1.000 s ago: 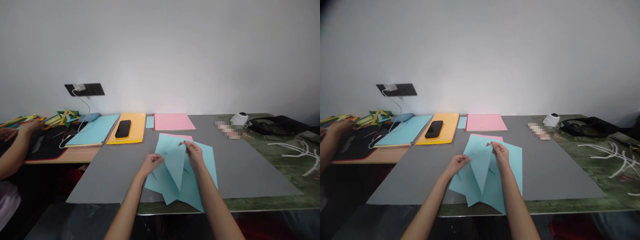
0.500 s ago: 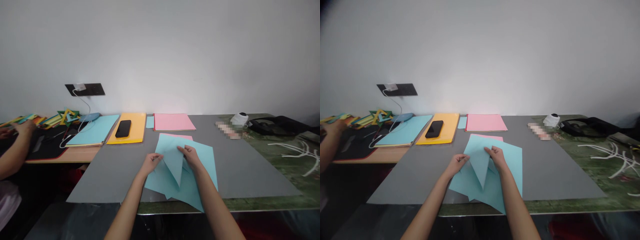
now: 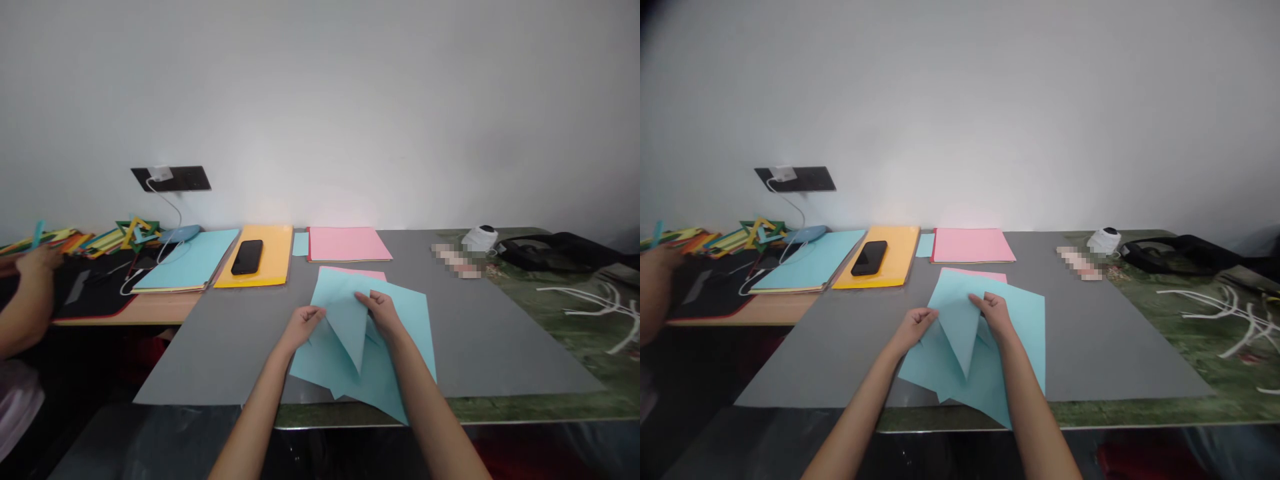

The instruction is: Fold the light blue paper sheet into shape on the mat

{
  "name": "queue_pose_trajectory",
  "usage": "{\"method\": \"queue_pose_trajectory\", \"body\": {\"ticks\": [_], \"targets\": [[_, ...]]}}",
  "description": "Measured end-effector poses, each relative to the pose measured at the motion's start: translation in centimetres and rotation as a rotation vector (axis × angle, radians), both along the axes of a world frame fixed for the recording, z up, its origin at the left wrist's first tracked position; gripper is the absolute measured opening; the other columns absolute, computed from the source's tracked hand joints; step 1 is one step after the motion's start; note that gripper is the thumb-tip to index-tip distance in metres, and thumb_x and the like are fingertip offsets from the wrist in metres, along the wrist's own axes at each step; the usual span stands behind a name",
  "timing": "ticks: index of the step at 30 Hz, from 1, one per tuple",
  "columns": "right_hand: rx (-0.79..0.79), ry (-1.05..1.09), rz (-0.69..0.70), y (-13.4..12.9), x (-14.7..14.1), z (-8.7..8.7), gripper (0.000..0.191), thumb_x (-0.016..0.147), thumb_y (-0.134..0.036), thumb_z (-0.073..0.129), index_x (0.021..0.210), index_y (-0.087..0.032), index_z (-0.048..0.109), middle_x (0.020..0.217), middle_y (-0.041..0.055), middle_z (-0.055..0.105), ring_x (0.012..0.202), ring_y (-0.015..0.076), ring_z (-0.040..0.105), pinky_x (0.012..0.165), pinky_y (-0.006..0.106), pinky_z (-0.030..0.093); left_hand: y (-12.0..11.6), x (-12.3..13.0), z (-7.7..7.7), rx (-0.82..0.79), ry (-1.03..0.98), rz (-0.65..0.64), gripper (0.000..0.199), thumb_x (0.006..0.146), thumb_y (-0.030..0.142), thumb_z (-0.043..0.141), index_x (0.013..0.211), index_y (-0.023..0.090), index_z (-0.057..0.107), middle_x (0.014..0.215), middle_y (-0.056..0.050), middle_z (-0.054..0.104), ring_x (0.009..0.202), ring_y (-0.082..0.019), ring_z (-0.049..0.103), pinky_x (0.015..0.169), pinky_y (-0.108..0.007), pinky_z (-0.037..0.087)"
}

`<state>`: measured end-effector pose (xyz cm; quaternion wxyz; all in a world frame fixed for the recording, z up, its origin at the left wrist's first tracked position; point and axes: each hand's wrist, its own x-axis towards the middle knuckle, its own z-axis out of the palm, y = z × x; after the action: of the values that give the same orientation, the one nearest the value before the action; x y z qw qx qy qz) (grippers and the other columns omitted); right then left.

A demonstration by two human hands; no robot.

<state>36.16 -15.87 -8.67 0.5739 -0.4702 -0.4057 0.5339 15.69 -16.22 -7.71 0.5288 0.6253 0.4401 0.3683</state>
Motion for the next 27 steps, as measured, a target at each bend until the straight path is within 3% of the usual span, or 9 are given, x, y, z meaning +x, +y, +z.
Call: {"method": "queue_pose_trajectory", "body": {"ticks": [5, 9, 17, 23, 27], "targets": [[-0.024, 0.027, 0.059, -0.11, -0.24, 0.15, 0.028, 0.056, -0.039, 0.068, 0.057, -0.015, 0.053, 0.047, -0.0038, 0.047, 0.043, 0.0084, 0.04, 0.044, 0.023, 0.031, 0.03, 0.21, 0.03, 0.038, -0.004, 0.042, 0.028, 0.066, 0.04, 0.058, 0.07, 0.013, 0.067, 0.061, -0.002, 0.063, 0.054, -0.012, 0.05, 0.051, -0.02, 0.037], [-0.031, 0.045, 0.033, -0.06, -0.35, 0.08, 0.031, 0.057, -0.038, 0.068, 0.052, -0.016, 0.047, 0.043, -0.0061, 0.04, 0.042, 0.0064, 0.035, 0.043, 0.021, 0.03, 0.0, 0.33, -0.06, 0.071, -0.017, 0.069, 0.025, 0.066, 0.038, 0.059, 0.07, 0.015, 0.068, 0.07, -0.005, 0.067, 0.062, -0.015, 0.055, 0.056, -0.022, 0.039], [-0.025, 0.028, -0.014, 0.09, -0.37, 0.11, 0.037, 0.057, -0.041, 0.066, 0.05, -0.018, 0.038, 0.045, -0.007, 0.034, 0.043, 0.0063, 0.033, 0.045, 0.021, 0.033, -0.04, 0.29, 0.17, 0.028, -0.023, 0.056, 0.033, 0.068, 0.043, 0.055, 0.07, 0.013, 0.068, 0.058, -0.002, 0.062, 0.048, -0.011, 0.047, 0.044, -0.02, 0.032], [0.003, -0.01, -0.054, 0.27, -0.41, -0.23, 0.038, 0.057, -0.043, 0.066, 0.049, -0.019, 0.037, 0.043, -0.0077, 0.032, 0.042, 0.0058, 0.03, 0.042, 0.02, 0.029, -0.16, 0.29, 0.43, 0.039, 0.014, 0.063, 0.036, 0.068, 0.044, 0.054, 0.067, 0.011, 0.066, 0.044, 0.003, 0.048, 0.041, -0.007, 0.034, 0.039, -0.018, 0.023], [-0.006, 0.017, -0.04, 0.22, -0.39, -0.21, 0.036, 0.058, -0.043, 0.065, 0.05, -0.018, 0.041, 0.043, -0.0075, 0.035, 0.042, 0.0064, 0.033, 0.044, 0.021, 0.031, -0.06, 0.27, 0.32, 0.05, 0.021, 0.058, 0.034, 0.069, 0.042, 0.053, 0.066, 0.011, 0.065, 0.051, 0.002, 0.052, 0.046, -0.008, 0.039, 0.042, -0.018, 0.028]]}}
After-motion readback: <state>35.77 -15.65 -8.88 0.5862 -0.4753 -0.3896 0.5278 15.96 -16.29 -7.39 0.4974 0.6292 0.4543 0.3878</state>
